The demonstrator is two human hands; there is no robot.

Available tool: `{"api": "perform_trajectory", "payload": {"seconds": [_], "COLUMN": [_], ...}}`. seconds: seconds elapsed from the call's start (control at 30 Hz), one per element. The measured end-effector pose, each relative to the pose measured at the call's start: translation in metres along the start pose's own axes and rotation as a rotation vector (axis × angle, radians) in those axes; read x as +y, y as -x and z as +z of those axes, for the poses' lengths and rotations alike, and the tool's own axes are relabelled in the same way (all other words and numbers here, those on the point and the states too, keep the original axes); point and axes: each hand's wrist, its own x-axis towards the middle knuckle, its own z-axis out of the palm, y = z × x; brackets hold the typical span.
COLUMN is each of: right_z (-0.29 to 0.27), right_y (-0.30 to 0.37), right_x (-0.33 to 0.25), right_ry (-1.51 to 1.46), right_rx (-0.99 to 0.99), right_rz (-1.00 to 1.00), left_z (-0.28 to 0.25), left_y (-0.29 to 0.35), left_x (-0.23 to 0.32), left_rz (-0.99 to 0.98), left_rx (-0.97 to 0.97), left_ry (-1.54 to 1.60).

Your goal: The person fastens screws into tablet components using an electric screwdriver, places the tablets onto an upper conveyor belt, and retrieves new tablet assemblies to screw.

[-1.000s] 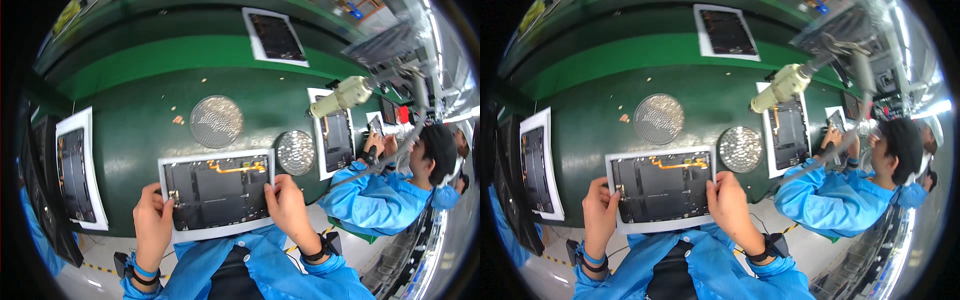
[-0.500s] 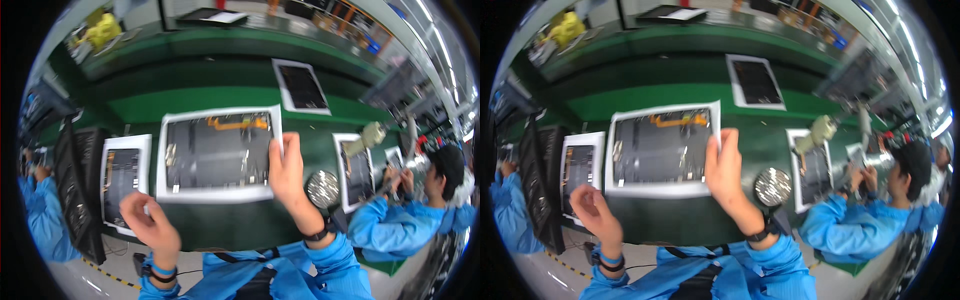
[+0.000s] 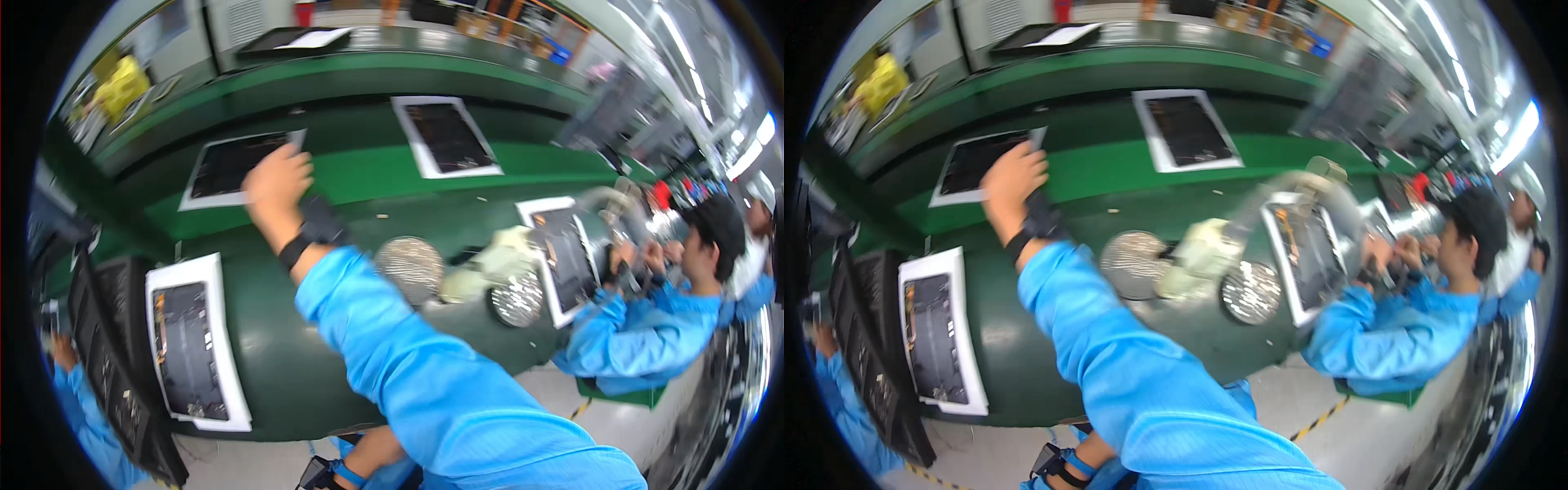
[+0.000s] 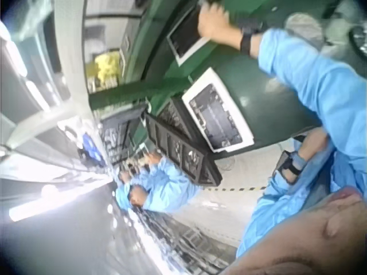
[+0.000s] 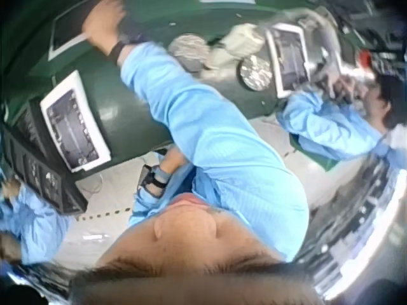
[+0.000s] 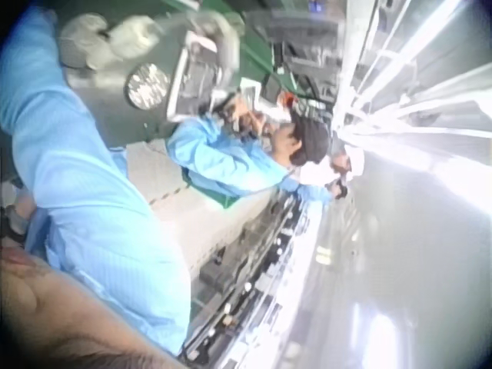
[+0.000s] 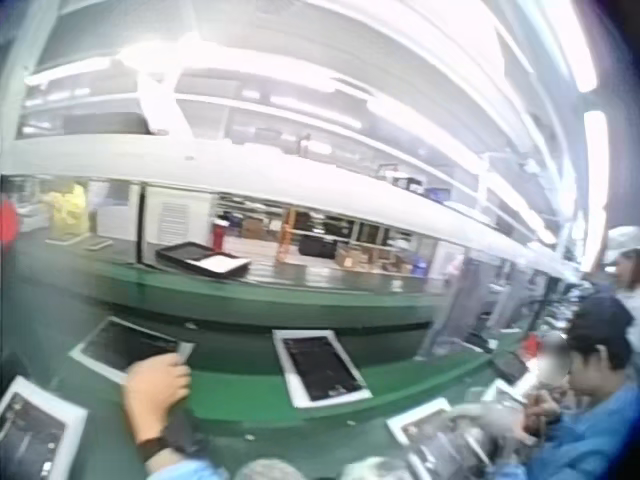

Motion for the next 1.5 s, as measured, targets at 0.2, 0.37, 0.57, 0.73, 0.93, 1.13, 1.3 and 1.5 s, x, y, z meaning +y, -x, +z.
{"api": "perform_trajectory", "payload": {"seconds": [0.2,0.37,0.57,0.73,0.93,1.13,1.3,1.5], "right_z": [-0.219,-0.327,-0.319,-0.280,-0.273,-0.292,-0.376,-0.413], "right_y": [0.194,0.213,0.165,0.123,0.093,0.090,0.095,0.080], "right_x": [0.116,0.246,0.241,0.202,0.205,0.253,0.312,0.371], "right_ry": [-0.537,-0.438,-0.503,-0.601,-0.399,-0.213,0.165,0.316], "right_rx": [-0.544,-0.796,-0.739,-0.850,-0.863,-0.577,-0.206,-0.150], "right_rz": [-0.779,-0.976,-0.770,-0.685,-0.523,-0.726,-0.556,-0.326], "left_z": [0.019,0.050,0.031,-0.028,-0.041,-0.011,0.014,0.016], "left_y": [-0.041,-0.090,-0.152,-0.173,-0.150,-0.127,-0.074,-0.055], "left_x": [-0.011,0.003,-0.027,-0.066,-0.064,-0.055,-0.021,0.058], "left_rz": [0.090,0.084,-0.018,-0.161,-0.291,-0.290,-0.366,-0.085], "left_rx": [-0.212,-0.217,-0.145,-0.130,-0.223,-0.374,-0.438,-0.009], "left_ry": [0.008,0.000,0.029,0.043,0.043,-0.067,-0.165,-0.333]}}
